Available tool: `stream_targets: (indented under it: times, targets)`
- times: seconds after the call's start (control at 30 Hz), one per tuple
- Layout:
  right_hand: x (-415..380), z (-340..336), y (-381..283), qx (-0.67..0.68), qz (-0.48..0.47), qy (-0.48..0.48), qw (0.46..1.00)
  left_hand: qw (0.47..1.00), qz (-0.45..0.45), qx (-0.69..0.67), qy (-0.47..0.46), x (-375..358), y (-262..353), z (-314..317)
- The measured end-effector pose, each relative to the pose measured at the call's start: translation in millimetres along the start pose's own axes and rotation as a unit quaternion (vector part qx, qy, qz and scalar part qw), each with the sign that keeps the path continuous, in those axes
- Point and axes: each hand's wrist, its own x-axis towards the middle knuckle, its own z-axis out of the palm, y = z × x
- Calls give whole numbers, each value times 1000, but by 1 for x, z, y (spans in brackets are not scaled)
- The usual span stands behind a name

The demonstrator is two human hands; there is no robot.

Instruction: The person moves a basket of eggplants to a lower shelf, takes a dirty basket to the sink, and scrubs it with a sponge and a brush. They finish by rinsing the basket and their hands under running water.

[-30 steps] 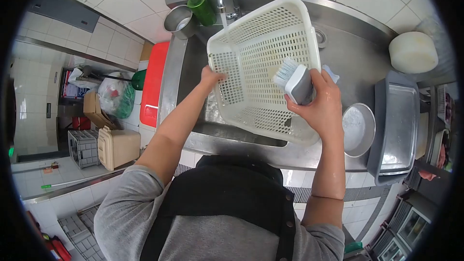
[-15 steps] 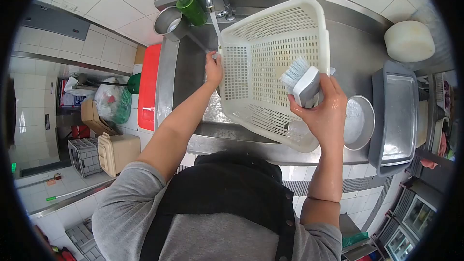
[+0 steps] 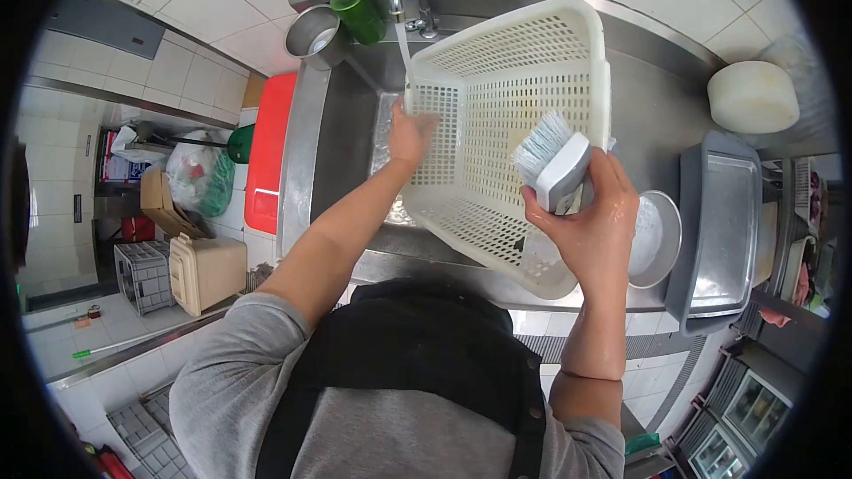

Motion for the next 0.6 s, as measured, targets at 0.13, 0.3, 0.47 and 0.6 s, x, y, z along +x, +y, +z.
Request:
stream_targets:
  times: [0.13,0.3,0.47,0.6]
  targets:
    - [5,2,-6,12,0,-2,1000,999,-22,-34,-3,0,7,-2]
    - [10,9,-15,9,-11,-10,1000,998,-39,19,36,-1,6,7]
    - [19,20,-22,32,10,-17,999,997,-32,47,56,-6,-1,10]
    - [25,27,-21,31,11,-20,999,996,-5,32,87,-2,-19,20]
